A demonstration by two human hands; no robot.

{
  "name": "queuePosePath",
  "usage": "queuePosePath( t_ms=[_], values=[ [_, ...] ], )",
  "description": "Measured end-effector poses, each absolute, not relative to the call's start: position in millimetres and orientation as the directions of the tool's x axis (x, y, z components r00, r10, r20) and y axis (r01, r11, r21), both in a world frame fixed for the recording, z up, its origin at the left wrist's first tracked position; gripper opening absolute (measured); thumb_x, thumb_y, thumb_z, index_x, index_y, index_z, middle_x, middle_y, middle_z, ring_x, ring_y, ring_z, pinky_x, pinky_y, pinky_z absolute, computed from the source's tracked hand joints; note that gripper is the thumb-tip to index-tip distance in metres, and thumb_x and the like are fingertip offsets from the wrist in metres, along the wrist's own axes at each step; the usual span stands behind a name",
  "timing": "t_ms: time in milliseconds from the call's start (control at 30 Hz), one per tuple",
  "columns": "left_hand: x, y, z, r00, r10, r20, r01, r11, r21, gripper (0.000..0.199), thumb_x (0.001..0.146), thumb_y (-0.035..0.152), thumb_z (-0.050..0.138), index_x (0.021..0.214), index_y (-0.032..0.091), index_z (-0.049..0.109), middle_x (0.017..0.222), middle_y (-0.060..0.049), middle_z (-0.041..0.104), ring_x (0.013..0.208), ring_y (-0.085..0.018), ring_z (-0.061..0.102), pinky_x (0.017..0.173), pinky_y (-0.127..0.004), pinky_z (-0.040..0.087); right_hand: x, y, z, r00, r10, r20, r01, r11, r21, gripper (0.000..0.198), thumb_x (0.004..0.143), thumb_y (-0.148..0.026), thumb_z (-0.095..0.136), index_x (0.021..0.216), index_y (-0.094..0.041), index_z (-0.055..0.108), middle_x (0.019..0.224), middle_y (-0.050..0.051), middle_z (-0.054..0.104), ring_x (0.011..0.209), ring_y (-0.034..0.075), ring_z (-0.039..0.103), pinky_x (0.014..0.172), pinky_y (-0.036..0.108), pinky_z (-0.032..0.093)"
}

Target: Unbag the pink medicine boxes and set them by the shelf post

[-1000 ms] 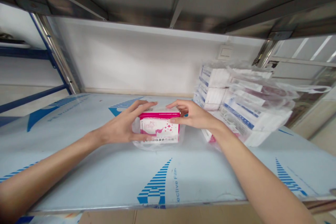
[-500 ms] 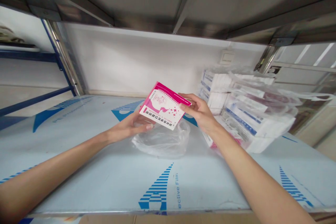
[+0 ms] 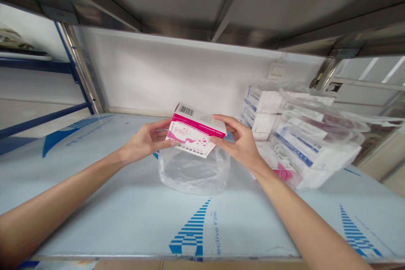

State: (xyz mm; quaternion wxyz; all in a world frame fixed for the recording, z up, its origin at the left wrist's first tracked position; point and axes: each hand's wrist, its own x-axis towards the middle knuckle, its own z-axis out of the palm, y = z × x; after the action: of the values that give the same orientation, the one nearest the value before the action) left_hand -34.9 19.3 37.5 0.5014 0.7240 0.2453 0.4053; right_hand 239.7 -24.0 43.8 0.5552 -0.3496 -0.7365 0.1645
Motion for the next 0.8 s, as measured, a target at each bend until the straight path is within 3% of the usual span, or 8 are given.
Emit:
queuePosePath(
  t_ms=[133,267,400,533,667,800],
  values=[
    [-45,26,49,0.455,0.790,0.412,-0.108,-0.410,0.906,0.069,0.071,0.033,0.085,0.132,0.015,0.060,0.132,-0.014,0.066,0.117,-0.027,0.064,0.101,-0.043,0.052,231,-25,45,-0.231,0.717,0.658,0.306,0.695,-0.651,0.056,0.078,-0.035,0.080,0.128,-0.025,0.058,0.126,0.010,0.064,0.105,0.024,0.067,0.088,0.040,0.059],
    [-59,33,63,0.296,0.816,0.497,-0.180,-0.464,0.867,0.054,0.079,0.045,0.077,0.122,0.014,0.067,0.119,-0.013,0.072,0.107,-0.025,0.068,0.097,-0.039,0.051,199,-23,60,-0.342,0.743,0.576,0.288,0.666,-0.688,0.077,0.078,-0.036,0.079,0.144,-0.030,0.041,0.135,0.011,0.058,0.114,0.026,0.061,0.078,0.037,0.063],
    [-87,42,72,0.228,0.860,0.457,-0.197,-0.419,0.886,0.050,0.085,0.057,0.065,0.104,0.012,0.070,0.100,-0.012,0.075,0.090,-0.022,0.069,0.084,-0.034,0.052,150,-18,79,-0.464,0.705,0.537,0.310,0.697,-0.647,0.093,0.075,-0.034,0.081,0.152,-0.033,0.029,0.137,0.010,0.057,0.105,0.024,0.064,0.074,0.034,0.062],
    [-137,54,65,0.151,0.933,0.326,-0.110,-0.312,0.944,0.052,0.080,0.063,0.067,0.090,0.011,0.068,0.084,-0.009,0.074,0.072,-0.019,0.066,0.067,-0.029,0.049,99,-8,84,-0.581,0.661,0.474,0.486,0.749,-0.449,0.082,0.079,-0.039,0.077,0.150,-0.034,0.036,0.115,0.004,0.069,0.076,0.017,0.066,0.071,0.033,0.057],
    [-191,65,47,0.146,0.972,0.181,0.072,-0.193,0.978,0.052,0.077,0.064,0.067,0.083,0.012,0.070,0.077,-0.009,0.074,0.064,-0.019,0.064,0.059,-0.028,0.045,48,4,80,-0.663,0.606,0.440,0.648,0.759,-0.067,0.078,0.074,-0.054,0.078,0.143,-0.029,0.051,0.111,0.008,0.071,0.087,0.024,0.066,0.078,0.036,0.053],
    [-234,75,32,0.106,0.990,0.096,0.173,-0.113,0.978,0.049,0.074,0.061,0.067,0.080,0.014,0.071,0.076,-0.009,0.075,0.064,-0.021,0.065,0.058,-0.029,0.045,-2,17,69,-0.696,0.600,0.394,0.659,0.752,0.021,0.070,0.081,-0.054,0.070,0.141,-0.022,0.055,0.112,0.012,0.073,0.092,0.026,0.068,0.080,0.036,0.052]
  ],
)
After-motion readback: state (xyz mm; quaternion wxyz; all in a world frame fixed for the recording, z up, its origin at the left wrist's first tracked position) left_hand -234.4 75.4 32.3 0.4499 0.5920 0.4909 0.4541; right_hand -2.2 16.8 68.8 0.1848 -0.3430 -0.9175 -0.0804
